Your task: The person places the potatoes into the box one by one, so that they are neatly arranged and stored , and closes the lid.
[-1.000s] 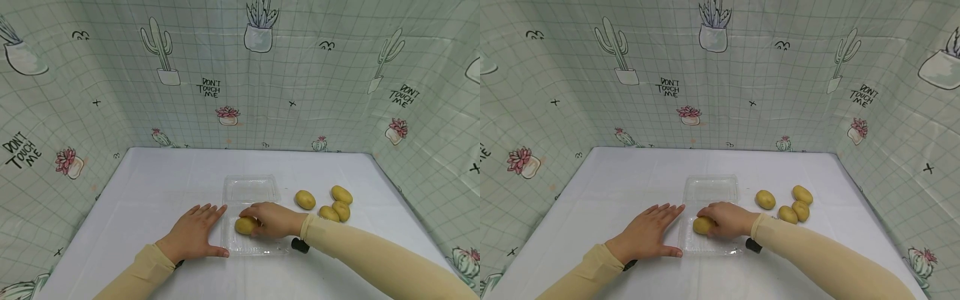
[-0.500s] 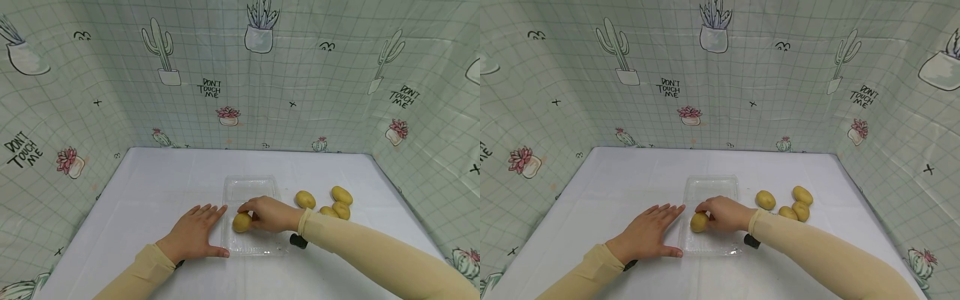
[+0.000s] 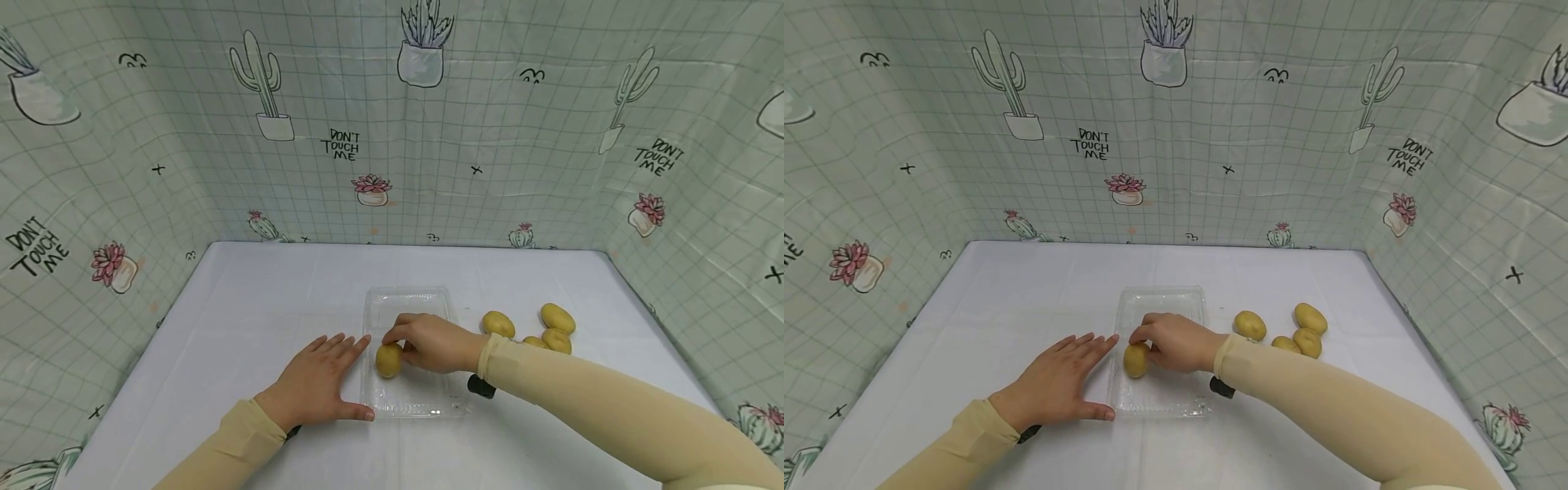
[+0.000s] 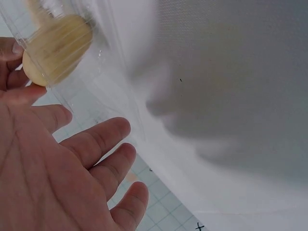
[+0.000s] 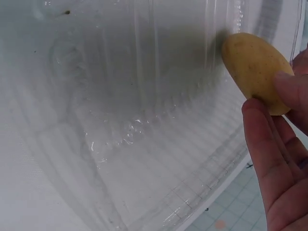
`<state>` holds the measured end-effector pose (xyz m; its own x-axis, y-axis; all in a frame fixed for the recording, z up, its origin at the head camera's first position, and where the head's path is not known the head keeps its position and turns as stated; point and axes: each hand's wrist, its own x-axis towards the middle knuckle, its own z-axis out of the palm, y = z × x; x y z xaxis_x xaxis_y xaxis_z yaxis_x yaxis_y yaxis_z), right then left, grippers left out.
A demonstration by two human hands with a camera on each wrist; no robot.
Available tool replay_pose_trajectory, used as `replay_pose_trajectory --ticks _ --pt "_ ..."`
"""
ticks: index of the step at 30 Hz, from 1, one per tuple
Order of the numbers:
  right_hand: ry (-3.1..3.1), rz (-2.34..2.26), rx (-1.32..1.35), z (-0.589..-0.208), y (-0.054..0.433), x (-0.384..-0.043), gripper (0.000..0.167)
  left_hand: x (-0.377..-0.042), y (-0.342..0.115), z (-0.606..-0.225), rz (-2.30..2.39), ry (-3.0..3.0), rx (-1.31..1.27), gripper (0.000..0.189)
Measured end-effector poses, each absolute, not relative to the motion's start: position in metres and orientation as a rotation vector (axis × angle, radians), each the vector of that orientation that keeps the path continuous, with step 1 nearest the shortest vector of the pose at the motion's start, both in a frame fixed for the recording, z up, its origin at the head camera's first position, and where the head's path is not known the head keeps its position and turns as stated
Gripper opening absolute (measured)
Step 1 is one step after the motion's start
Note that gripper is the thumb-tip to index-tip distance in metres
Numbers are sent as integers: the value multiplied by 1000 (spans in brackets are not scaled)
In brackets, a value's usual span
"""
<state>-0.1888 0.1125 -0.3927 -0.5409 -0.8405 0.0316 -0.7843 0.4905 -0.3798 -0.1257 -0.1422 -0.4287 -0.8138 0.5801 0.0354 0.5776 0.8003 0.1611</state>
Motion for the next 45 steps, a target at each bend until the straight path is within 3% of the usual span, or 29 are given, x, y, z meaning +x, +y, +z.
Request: replay_pose_trajectory --ticks 45 --pt "2565 -530 -1339 -395 104 -193 38 -126 -143 -428 273 2979 999 110"
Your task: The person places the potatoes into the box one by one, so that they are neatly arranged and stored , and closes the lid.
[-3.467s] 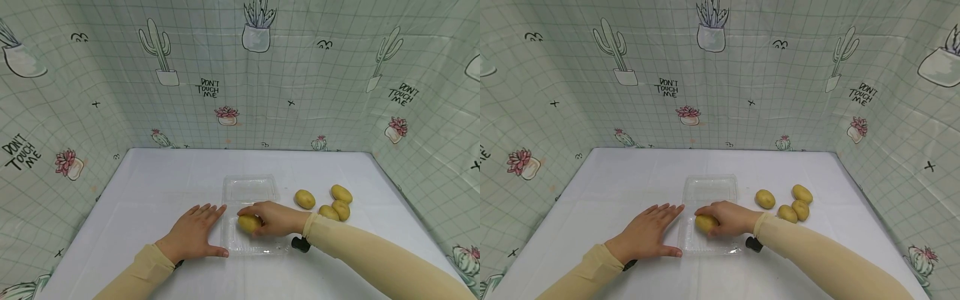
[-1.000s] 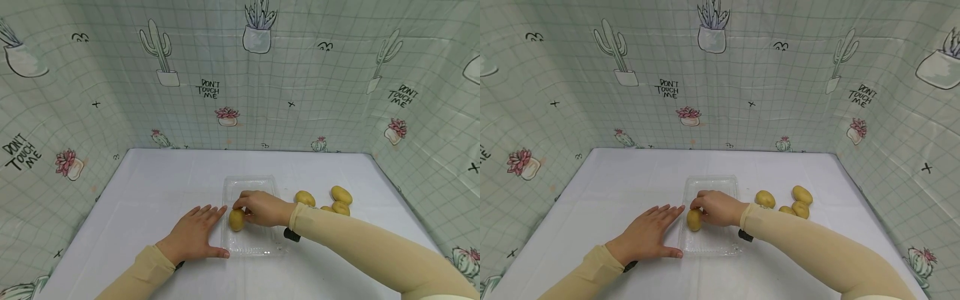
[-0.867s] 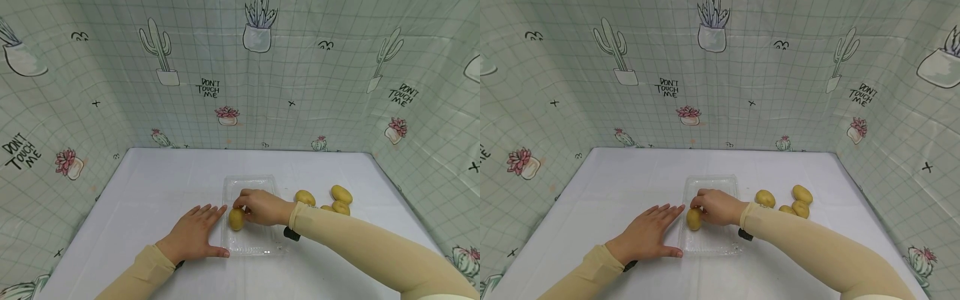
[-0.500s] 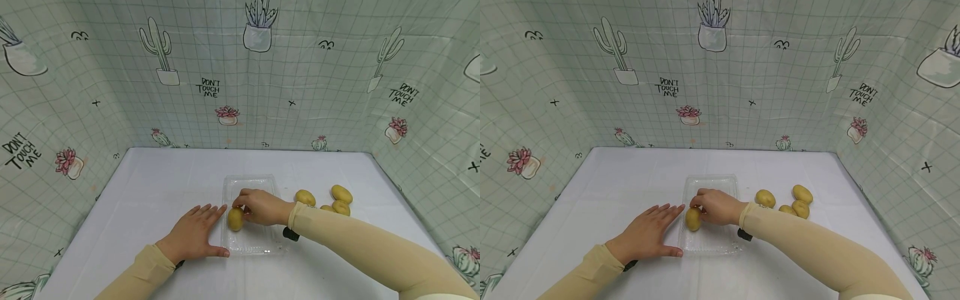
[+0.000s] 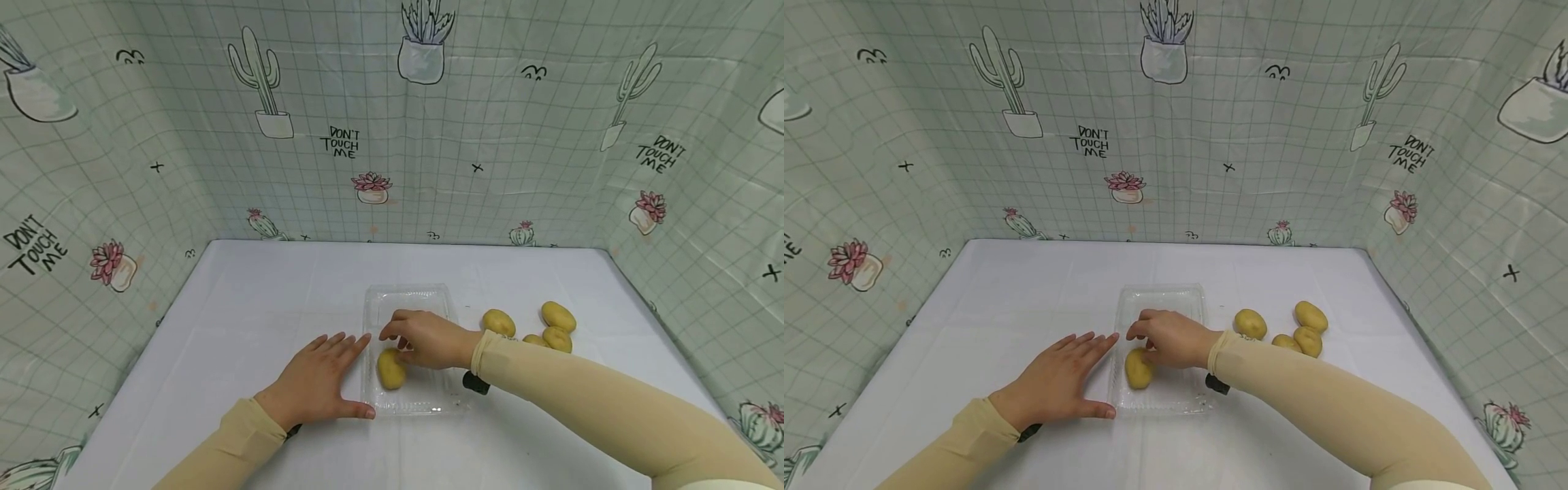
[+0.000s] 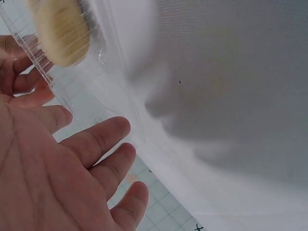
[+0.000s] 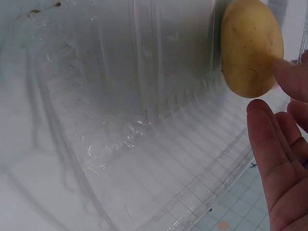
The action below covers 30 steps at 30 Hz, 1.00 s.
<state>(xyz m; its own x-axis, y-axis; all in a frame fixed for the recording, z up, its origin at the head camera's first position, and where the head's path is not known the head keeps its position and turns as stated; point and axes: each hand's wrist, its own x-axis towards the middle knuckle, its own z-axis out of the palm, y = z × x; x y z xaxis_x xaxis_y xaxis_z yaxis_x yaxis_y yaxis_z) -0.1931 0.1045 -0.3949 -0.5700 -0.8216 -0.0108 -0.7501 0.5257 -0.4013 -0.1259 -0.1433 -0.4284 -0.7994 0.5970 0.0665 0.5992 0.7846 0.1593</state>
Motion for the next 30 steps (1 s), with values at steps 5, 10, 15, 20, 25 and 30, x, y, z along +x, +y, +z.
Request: replay_pose_trajectory --ticks 5,10,15,20,25,30 --pt "2569 -491 -1337 -395 107 -191 39 -126 -143 -427 -278 -2968 -990 109" --pt "2579 -442 -1363 -396 107 -191 40 -125 -144 -427 -277 -2966 -989 109" --pt "2597 -391 -1352 -399 106 -191 36 -125 -144 -427 -277 -2958 -989 111" --pt "2577 -380 -1323 -399 105 -188 38 -125 -144 -427 -293 -2964 -987 110" --pt "2571 -345 -1364 -400 106 -186 40 -125 -144 -428 -283 -2970 -985 109" --pt "2595 -277 -1417 -399 105 -185 40 -126 -144 -428 -282 -2966 -987 109"
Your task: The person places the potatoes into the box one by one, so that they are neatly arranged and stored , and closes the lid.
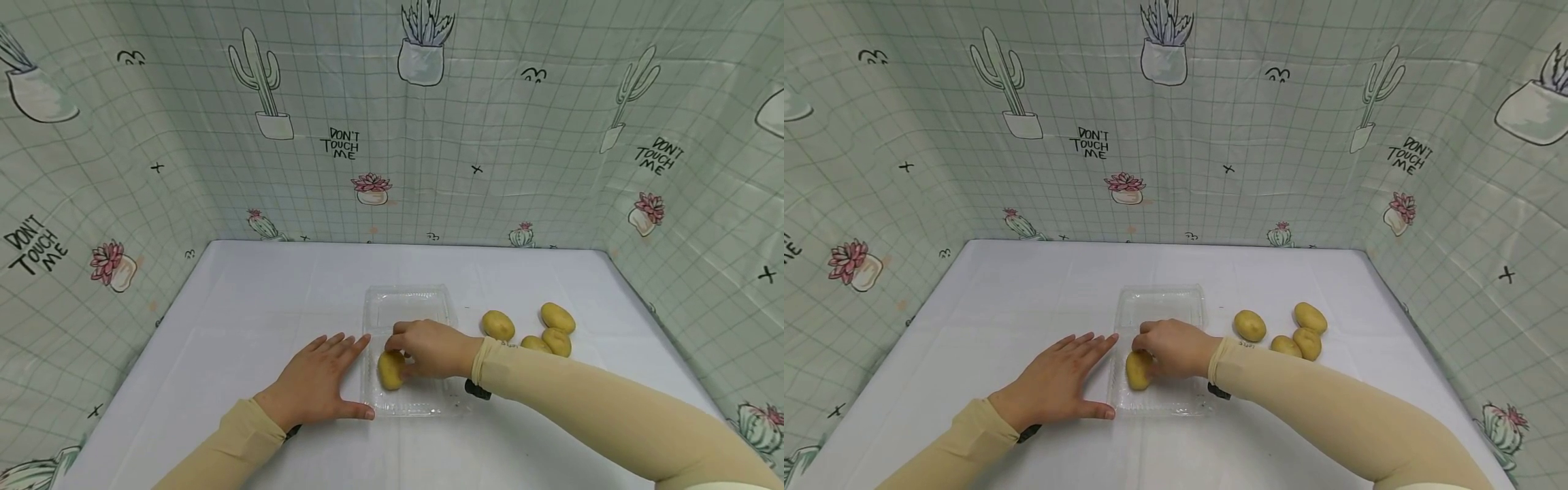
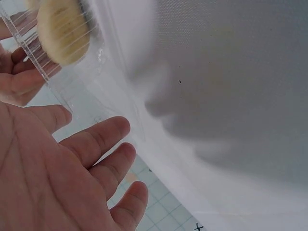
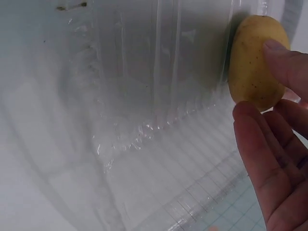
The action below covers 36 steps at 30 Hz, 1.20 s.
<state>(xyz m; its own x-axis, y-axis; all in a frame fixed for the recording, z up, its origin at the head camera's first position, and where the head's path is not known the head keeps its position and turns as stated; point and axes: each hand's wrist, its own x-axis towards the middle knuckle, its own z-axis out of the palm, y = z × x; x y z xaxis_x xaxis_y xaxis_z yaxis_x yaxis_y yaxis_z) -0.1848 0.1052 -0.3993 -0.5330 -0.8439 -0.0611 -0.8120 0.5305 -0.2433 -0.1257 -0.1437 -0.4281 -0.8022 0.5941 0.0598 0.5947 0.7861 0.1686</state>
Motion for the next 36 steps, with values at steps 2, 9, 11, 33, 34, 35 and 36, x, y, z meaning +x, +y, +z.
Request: replay_pose_trajectory --ticks 2,9,11,33,34,35,36 --pt "2610 -246 -1429 -399 105 -185 39 -126 -144 -428 -283 -2960 -990 109" --pt "2638 -216 -1441 -401 104 -186 36 -125 -142 -427 -270 -2954 -1002 111" --pt "2638 -225 -1450 -401 103 -187 36 -125 -142 -427 -271 -2957 -999 111" --pt "2614 -352 -1339 -373 132 -194 41 -124 -143 -428 -281 -2958 -990 113" --pt "2626 -375 -1321 -369 140 -196 41 -124 -143 -428 -280 -2959 -989 113" --pt "2640 -398 -1296 -365 147 -197 41 -124 -143 -427 -279 -2959 -989 113" --pt "2657 -418 -1272 -362 155 -199 41 -124 -143 -427 -277 -2957 -991 113"
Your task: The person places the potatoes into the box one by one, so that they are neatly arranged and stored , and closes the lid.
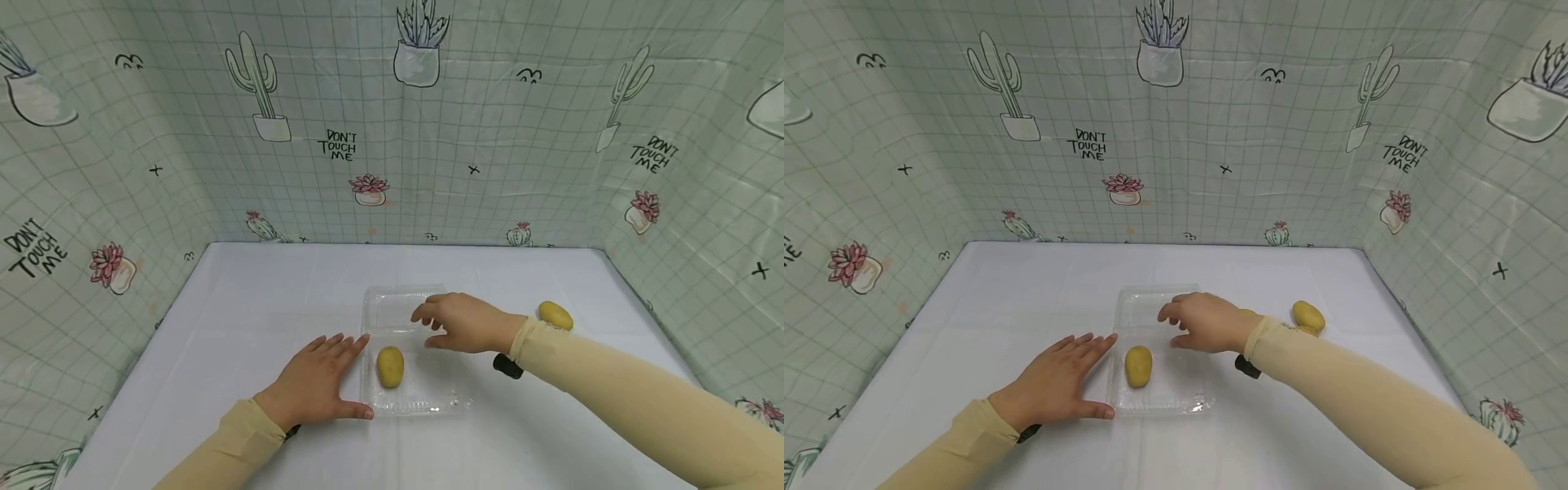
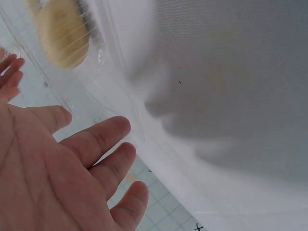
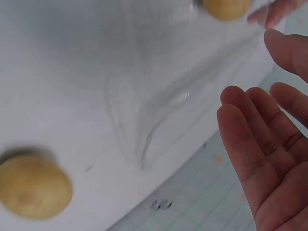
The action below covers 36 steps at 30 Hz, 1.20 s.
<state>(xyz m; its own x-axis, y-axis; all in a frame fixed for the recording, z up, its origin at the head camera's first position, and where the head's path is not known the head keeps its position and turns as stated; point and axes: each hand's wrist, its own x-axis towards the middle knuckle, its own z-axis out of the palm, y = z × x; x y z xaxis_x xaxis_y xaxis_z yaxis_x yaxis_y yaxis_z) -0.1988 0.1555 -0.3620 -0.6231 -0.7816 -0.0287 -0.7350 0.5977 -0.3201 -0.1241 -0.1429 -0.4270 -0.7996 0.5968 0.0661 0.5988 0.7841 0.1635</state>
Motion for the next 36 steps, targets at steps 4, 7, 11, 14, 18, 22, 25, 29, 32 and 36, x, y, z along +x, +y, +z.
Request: replay_pose_trajectory --ticks 4,7,11,14,18,22,25,29,32,36 --pt "2738 -454 -1166 -351 189 -201 40 -124 -143 -426 -270 -2944 -997 113" --pt "2777 -468 -1103 -348 213 -201 39 -125 -143 -426 -275 -2938 -1003 113" --pt "2808 -461 -1036 -351 245 -200 38 -125 -143 -425 -277 -2942 -1005 113" --pt "2836 -426 -972 -355 266 -197 41 -125 -143 -425 -275 -2954 -999 113" --pt "2861 -425 -850 -362 292 -189 45 -124 -143 -425 -282 -2965 -997 113" --pt "2854 -488 -745 -371 311 -182 45 -123 -143 -424 -283 -2967 -994 113" --pt "2842 -518 -708 -377 318 -178 48 -123 -143 -423 -287 -2955 -997 113" --pt "2855 -489 -722 -383 323 -174 53 -124 -143 -424 -288 -2951 -997 112" --pt "2880 -439 -734 -386 325 -173 55 -124 -143 -425 -277 -2957 -994 112" --pt "2897 -410 -723 -390 326 -171 59 -123 -143 -425 -278 -2960 -995 113"
